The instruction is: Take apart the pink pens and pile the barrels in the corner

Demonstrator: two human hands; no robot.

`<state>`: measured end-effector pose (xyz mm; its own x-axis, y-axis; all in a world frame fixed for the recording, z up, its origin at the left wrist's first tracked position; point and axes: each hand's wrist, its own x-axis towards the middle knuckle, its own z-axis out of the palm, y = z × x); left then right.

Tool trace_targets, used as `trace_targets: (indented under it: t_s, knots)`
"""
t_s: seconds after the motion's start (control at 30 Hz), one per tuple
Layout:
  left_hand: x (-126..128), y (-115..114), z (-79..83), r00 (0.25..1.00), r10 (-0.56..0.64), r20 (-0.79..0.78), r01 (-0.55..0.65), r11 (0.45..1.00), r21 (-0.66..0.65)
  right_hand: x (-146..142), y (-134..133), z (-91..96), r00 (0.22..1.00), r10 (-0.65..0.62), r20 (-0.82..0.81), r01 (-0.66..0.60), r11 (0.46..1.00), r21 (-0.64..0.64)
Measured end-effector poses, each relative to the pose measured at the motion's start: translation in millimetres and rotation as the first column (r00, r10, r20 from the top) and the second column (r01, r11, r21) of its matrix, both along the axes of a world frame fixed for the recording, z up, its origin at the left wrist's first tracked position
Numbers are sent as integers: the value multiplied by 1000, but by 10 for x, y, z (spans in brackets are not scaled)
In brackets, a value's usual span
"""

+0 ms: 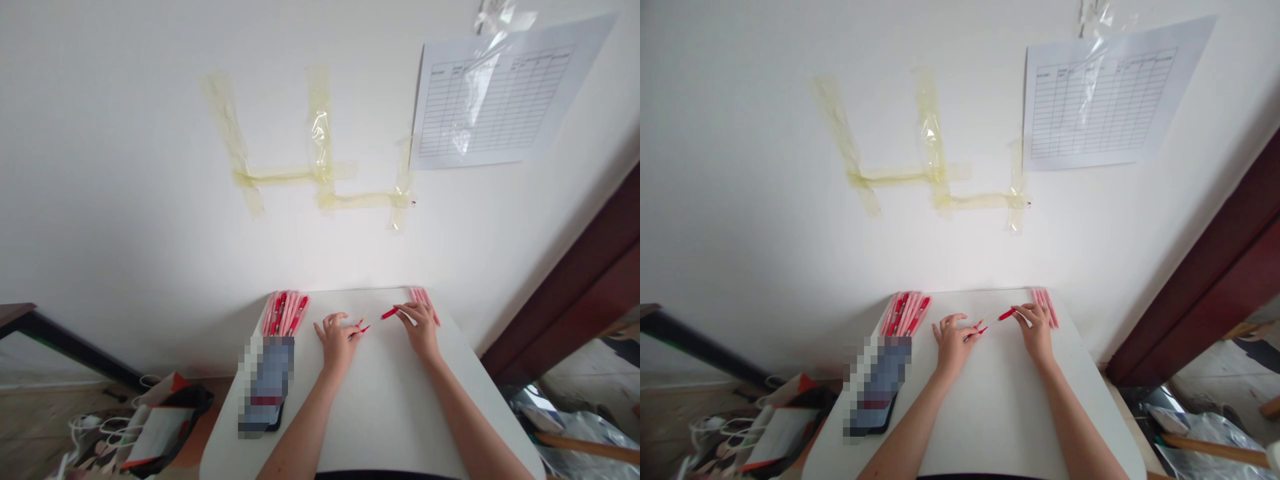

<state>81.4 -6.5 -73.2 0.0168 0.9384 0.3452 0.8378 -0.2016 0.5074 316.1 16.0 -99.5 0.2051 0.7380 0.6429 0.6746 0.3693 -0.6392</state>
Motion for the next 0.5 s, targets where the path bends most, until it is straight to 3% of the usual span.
trace_targets:
  t_s: [0.23, 0.5]
  knots:
    - [-9, 16, -34, 1000, 3, 15, -3, 1000, 13, -51, -17, 12, 999, 52, -8, -52, 999, -10]
    - [-7, 11, -3, 1000, 15, 14, -15, 1000, -20, 54, 13, 27, 999, 4, -50, -4, 1000, 4]
